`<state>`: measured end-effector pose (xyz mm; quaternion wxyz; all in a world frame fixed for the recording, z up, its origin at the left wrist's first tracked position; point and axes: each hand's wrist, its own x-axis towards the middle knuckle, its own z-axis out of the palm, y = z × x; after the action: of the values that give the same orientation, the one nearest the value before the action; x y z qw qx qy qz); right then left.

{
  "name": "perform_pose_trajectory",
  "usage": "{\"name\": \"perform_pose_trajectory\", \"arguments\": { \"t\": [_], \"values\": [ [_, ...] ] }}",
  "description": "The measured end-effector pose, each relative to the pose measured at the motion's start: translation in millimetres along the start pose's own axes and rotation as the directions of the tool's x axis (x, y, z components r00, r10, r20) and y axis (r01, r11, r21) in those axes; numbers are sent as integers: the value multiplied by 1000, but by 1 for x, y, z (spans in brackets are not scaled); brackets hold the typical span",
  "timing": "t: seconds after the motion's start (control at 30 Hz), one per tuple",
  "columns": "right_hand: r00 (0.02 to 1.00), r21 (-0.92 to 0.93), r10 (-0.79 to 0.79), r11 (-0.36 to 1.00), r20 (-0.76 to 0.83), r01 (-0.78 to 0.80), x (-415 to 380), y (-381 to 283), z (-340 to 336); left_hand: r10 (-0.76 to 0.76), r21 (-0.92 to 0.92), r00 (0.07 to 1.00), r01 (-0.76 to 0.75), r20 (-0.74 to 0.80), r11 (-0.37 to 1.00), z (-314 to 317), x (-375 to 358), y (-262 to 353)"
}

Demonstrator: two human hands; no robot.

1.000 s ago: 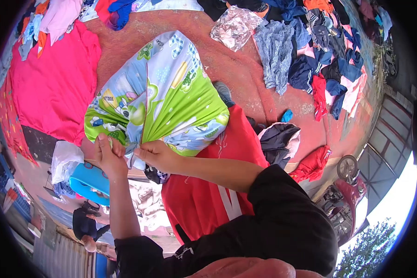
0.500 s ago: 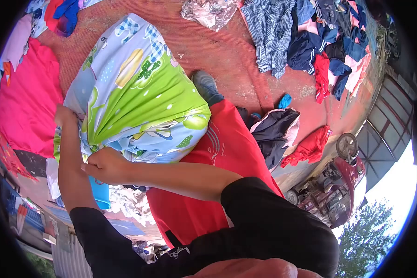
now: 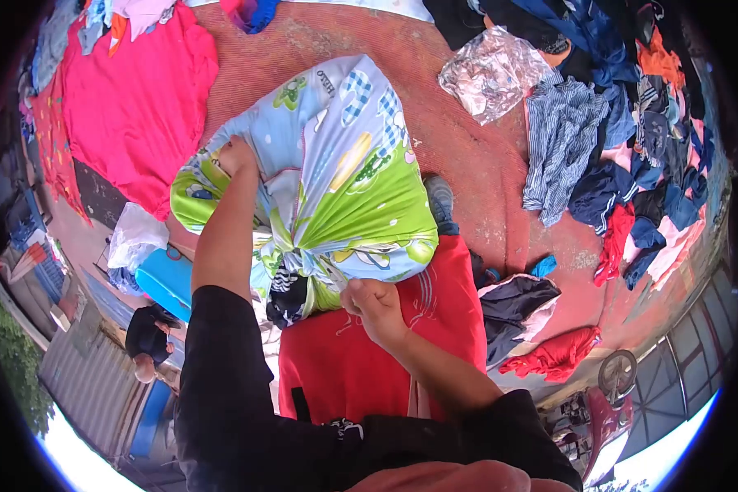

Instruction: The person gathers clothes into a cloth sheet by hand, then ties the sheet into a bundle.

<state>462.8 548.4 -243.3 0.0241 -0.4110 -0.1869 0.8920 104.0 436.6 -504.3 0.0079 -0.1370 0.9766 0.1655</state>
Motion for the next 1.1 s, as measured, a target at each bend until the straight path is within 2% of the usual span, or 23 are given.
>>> {"name": "perform_pose_trajectory", "arguments": {
  "t": [0.03,0.07,0.13,0.2,0.27,0.3,0.33,0.37,0.4,0.43,0.47,0.53,0.6,0.63,0.67,0.73,0.8,0.83,0.87,0.97,1.0,1.03,1.1],
  "values": [
    [999,64,-31,998,17,30,3,-4,0,-165,-235,964,213,209,948,-24,0,13],
    [999,133,-45,990,23,42,0,-6,1,-254,-397,861,441,440,805,-57,-2,18],
    [996,128,-93,987,-16,94,-3,-8,2,-114,-571,776,546,621,613,-138,-23,41],
    [993,-3,-111,994,-33,111,-3,-21,15,70,-579,685,552,726,600,-227,-56,50],
    [988,-325,-155,934,12,151,5,-31,28,103,-495,549,636,829,592,-294,-105,39],
    [995,-495,-104,865,-11,85,4,-47,59,147,-417,439,617,886,667,-313,-130,27],
    [996,-649,-72,761,-46,25,4,-63,89,348,-458,478,134,806,879,-309,-156,-2],
    [987,-727,-135,669,86,155,11,-56,100,398,-369,385,-149,833,917,-327,-166,4],
    [913,-815,-202,411,355,408,14,-57,121,378,-355,455,-137,806,925,-344,-174,21],
    [775,-770,-185,117,604,628,17,-59,145,453,-362,536,-272,713,892,-335,-180,12],
    [598,-602,-85,-171,797,780,17,-55,162,519,-413,570,-317,637,854,-321,-183,1],
    [623,-622,-16,-87,782,778,21,-33,168,559,-427,576,-362,596,828,-325,-183,-4],
    [665,-664,-36,45,746,747,42,-18,167,432,-521,731,-123,528,844,-308,-184,-29],
    [804,-766,-113,249,584,592,52,3,159,354,-569,790,-8,501,823,-302,-184,-42],
    [858,-824,-1,278,513,493,70,27,131,253,-550,781,136,572,824,-300,-179,-49],
    [912,-917,226,292,343,272,108,58,68,60,-479,707,411,704,775,-296,-167,-61],
    [915,-933,244,248,321,261,116,59,63,-150,-405,520,788,841,464,-295,-149,-72],
    [918,-941,252,226,307,252,115,62,66,-211,-332,388,908,897,257,-295,-140,-76],
    [904,-925,208,159,373,345,111,68,70,-234,-235,236,972,943,32,-294,-135,-80],
    [861,-862,117,-63,495,504,111,76,76,-232,-201,172,974,957,-104,-286,-134,-85],
    [955,-960,113,82,276,267,113,80,80,-223,-181,149,975,963,-126,-289,-136,-84],
    [990,-974,131,227,40,9,117,84,84,-213,-289,267,954,940,-82,-297,-132,-79],
    [984,-767,-6,627,-178,-135,123,86,89,-176,-484,483,874,858,38,-311,-137,-67]
  ]
}}
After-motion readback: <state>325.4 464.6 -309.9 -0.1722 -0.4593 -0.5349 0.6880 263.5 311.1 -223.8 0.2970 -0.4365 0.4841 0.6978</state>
